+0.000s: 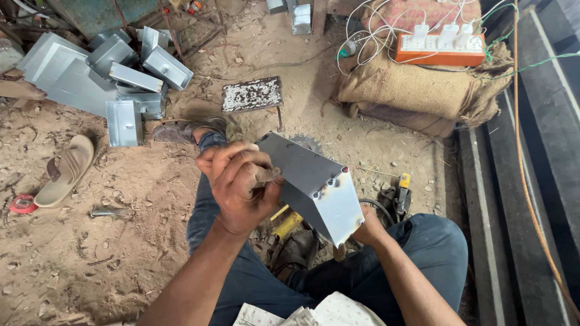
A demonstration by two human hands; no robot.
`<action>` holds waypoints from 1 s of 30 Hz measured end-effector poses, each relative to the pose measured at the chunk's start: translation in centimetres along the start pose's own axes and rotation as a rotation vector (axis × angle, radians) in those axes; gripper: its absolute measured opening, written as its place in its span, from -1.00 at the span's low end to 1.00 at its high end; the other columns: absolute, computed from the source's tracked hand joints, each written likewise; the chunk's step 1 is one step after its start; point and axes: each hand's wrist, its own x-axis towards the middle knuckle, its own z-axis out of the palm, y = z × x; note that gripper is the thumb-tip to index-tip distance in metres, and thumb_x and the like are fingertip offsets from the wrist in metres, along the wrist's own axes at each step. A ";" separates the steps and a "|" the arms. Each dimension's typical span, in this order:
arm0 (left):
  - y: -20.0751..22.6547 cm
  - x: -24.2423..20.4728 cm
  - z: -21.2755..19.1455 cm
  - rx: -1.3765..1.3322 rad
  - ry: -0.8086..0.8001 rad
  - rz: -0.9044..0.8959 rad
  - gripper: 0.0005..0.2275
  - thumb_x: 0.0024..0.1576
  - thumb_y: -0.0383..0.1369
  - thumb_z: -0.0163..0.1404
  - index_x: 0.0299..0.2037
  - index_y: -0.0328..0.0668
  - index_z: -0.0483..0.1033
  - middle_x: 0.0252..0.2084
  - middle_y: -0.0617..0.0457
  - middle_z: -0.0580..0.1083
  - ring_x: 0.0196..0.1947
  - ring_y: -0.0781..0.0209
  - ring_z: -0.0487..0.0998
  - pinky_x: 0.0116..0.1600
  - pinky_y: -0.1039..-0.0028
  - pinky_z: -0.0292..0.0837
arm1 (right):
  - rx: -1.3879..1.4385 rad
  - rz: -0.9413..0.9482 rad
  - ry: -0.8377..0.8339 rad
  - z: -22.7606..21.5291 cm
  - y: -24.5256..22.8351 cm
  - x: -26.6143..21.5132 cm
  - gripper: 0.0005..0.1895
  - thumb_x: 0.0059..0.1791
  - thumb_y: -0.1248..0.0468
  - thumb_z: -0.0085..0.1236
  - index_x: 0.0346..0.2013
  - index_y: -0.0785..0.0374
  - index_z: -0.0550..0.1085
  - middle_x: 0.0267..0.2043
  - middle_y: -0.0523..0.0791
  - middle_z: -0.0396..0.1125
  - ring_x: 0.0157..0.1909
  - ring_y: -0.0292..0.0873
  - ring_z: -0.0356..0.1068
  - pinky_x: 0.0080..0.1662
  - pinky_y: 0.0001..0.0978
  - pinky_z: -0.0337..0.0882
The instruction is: The person sits on the ground and welds the seams of a small metal box using a handheld welding torch. They reposition the box multiple times to weld different edges and inspect the welds after completion.
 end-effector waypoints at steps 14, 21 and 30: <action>0.3 1.0 -1.3 0.091 0.023 0.208 -0.71 -0.03 -0.46 0.24 -0.45 0.05 0.29 -0.27 0.25 0.56 0.00 0.20 0.51 0.16 0.18 0.05 | -0.226 -0.063 -0.159 1.2 0.7 0.5 -0.68 -0.10 0.31 0.30 -0.05 0.09 0.58 -0.06 -0.12 0.52 -0.02 -0.11 0.51 0.00 -0.28 0.49; 0.4 1.7 -1.5 0.101 0.049 0.253 -0.71 0.00 -0.37 0.30 -0.45 0.07 0.33 -0.27 0.27 0.55 0.00 0.21 0.52 0.17 0.18 0.06 | 0.115 0.276 -0.167 0.2 -1.4 0.5 -0.69 -0.12 0.32 0.26 -0.08 0.11 0.58 -0.13 -0.12 0.54 -0.09 -0.13 0.53 -0.05 -0.26 0.53; 0.4 1.5 -1.3 0.120 0.021 0.231 -0.70 0.00 -0.35 0.32 -0.45 0.08 0.34 -0.27 0.28 0.56 0.02 0.20 0.51 0.18 0.16 0.05 | -0.173 -0.062 -0.146 0.2 -1.3 1.0 -0.63 -0.20 0.33 0.31 -0.09 0.14 0.57 -0.05 -0.02 0.44 0.04 0.06 0.41 0.09 -0.14 0.42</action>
